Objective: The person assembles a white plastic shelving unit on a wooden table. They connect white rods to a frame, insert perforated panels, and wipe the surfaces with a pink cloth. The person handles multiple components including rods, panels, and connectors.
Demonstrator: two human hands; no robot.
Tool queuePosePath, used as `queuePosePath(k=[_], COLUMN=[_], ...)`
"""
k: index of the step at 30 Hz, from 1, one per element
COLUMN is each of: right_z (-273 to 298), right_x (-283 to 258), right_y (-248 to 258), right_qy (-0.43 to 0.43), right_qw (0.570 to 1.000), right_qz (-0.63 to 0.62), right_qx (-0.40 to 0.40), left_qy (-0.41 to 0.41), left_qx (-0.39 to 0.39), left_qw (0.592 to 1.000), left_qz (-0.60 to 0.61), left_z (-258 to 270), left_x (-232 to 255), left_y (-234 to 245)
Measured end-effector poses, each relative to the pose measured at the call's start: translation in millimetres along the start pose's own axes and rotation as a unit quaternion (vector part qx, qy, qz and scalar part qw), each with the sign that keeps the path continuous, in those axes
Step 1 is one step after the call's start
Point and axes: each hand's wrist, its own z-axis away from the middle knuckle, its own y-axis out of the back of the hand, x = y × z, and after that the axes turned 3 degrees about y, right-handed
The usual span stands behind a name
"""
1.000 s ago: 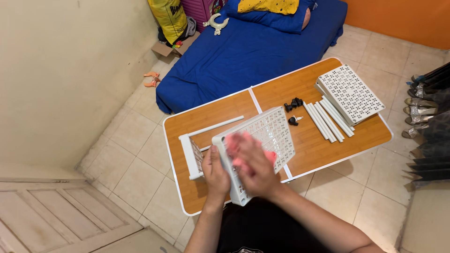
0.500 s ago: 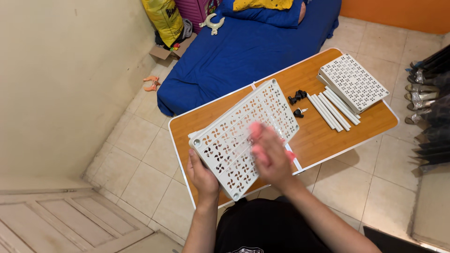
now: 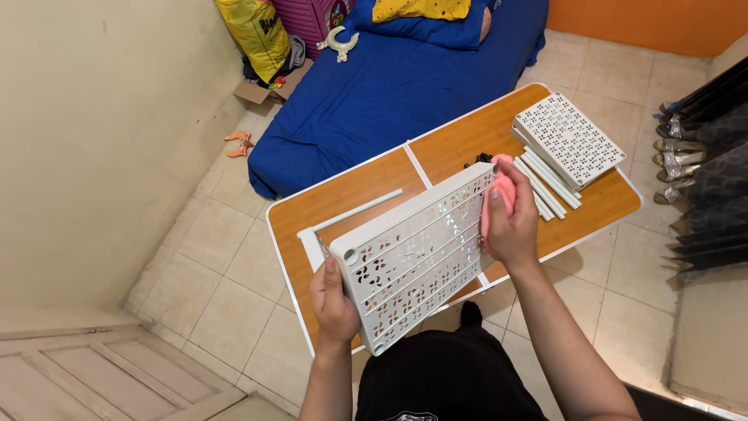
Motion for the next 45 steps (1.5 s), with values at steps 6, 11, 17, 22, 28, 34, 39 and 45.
queuePosePath(k=[6,11,17,22,28,34,39,45], right_z=[-6.0,14.4,37.3,37.5,41.5,26.6,12.1,-5.0], right_x=[41.3,30.3,-26.5,-52.9,-74.6,-86.1,-73.5,-30.9], right_y=[-1.3,-16.5,-32.6,-22.5,-32.1,-47.2,-53.9,-44.6], right_qy=[-0.181,-0.086,0.09,0.253,0.3,0.258,0.191,0.074], right_qw=[0.98,0.993,0.984,0.947,0.901,0.937,0.958,0.987], right_qz=[-0.072,-0.027,-0.053,-0.007,-0.01,-0.004,0.032,0.06], right_qx=[-0.034,-0.074,-0.147,-0.199,-0.313,-0.237,-0.212,-0.126], left_qy=[-0.052,-0.097,-0.087,-0.101,-0.001,0.051,0.076,0.057], left_qx=[0.098,0.186,0.227,0.244,0.215,0.01,0.04,0.047], left_qw=[0.993,0.974,0.951,0.947,0.974,0.999,0.996,0.996], left_qz=[0.045,0.082,0.193,0.184,-0.078,0.0,-0.014,0.055], left_z=[-7.8,-17.5,-29.1,-29.8,-23.7,-8.6,-1.3,-1.4], left_x=[-0.6,-6.7,-18.1,-31.0,-49.7,-37.2,-40.1,-30.8], left_y=[-23.4,-45.9,-75.8,-65.3,-54.8,-68.5,-60.7,-19.9])
